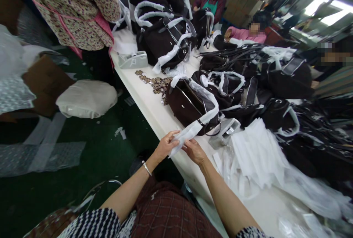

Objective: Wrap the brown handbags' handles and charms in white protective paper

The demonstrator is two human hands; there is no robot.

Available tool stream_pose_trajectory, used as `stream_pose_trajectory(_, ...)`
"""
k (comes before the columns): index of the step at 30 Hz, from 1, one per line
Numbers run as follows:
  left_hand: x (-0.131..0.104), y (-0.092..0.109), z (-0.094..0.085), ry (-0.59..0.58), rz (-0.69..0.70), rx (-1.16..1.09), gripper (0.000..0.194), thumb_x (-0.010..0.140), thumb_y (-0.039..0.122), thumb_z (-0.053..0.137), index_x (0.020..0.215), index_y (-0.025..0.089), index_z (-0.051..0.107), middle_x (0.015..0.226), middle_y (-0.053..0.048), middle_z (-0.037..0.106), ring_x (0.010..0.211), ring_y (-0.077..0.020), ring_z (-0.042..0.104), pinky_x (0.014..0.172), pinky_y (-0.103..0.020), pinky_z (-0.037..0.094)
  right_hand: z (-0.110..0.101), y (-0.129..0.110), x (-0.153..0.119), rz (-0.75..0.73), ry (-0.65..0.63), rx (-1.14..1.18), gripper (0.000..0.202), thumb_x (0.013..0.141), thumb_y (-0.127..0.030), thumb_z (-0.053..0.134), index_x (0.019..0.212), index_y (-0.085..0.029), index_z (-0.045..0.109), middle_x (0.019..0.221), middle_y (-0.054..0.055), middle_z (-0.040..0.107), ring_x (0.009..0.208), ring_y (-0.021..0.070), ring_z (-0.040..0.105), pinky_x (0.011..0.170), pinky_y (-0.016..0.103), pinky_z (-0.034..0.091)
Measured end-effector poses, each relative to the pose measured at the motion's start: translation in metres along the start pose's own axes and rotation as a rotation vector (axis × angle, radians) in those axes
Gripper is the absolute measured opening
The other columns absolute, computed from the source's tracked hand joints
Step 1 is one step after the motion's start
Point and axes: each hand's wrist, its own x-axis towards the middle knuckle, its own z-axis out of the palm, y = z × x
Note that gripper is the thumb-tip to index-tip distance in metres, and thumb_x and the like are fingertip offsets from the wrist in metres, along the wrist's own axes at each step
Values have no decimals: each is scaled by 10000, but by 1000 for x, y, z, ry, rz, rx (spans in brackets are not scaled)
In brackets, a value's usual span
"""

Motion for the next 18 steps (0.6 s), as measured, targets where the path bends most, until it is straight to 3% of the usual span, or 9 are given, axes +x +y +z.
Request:
stream_pose_trajectory(2, 2, -1, -1, 13, 22, 72, 534, 829, 378, 673, 1294, 134, 576, 1131, -92, 683, 988, -204, 629, 857, -285, 472, -5, 2, -4, -15, 10, 17, 392, 674, -421, 823, 1008, -256, 699, 1087, 24, 718, 1048, 225, 636, 1012, 440, 449)
stream_pose_trajectory(4, 4, -3, -3, 18, 12, 116, 533, 828, 381, 668, 1295, 143, 572, 1198, -97, 664, 1052, -219, 619, 900, -298, 468, -7, 4, -6, -43, 19, 0, 408, 676, -412, 825, 1033, -256, 703, 1109, 25, 710, 1055, 219, 635, 1016, 434, 447)
stream_pose_trajectory(6, 7, -6, -3, 12, -21, 144, 546, 824, 395, 664, 1292, 134, 555, 1144, -96, 679, 1001, -218, 636, 869, -301, 481, -5, 5, -4, -86, 86, -40, 409, 654, -412, 839, 992, -215, 720, 1058, 44, 721, 1004, 224, 645, 1005, 437, 453)
stream_pose_trajectory(9, 12, -9, -3, 3, -36, 196, 424, 830, 413, 639, 1137, 123, 608, 1034, -79, 693, 930, -210, 638, 833, -298, 484, 1, 4, -2, -139, 211, -92, 413, 632, -428, 846, 925, -161, 728, 953, 67, 733, 925, 235, 652, 982, 447, 466)
stream_pose_trajectory(13, 19, -13, -1, -21, -30, 318, 348, 845, 440, 598, 1011, 137, 635, 945, -51, 691, 883, -203, 623, 828, -299, 472, 7, 3, -1, -190, 123, -58, 492, 644, -425, 840, 1050, -181, 707, 1059, 81, 724, 1004, 254, 647, 969, 418, 478)
stream_pose_trajectory(18, 18, -17, 2, -115, -63, 507, 446, 875, 568, 518, 944, 147, 647, 875, -43, 680, 823, -210, 616, 776, -306, 476, 9, -2, -1, -173, 264, -36, 439, 611, -470, 838, 887, -146, 733, 875, 73, 733, 810, 243, 658, 880, 428, 501)
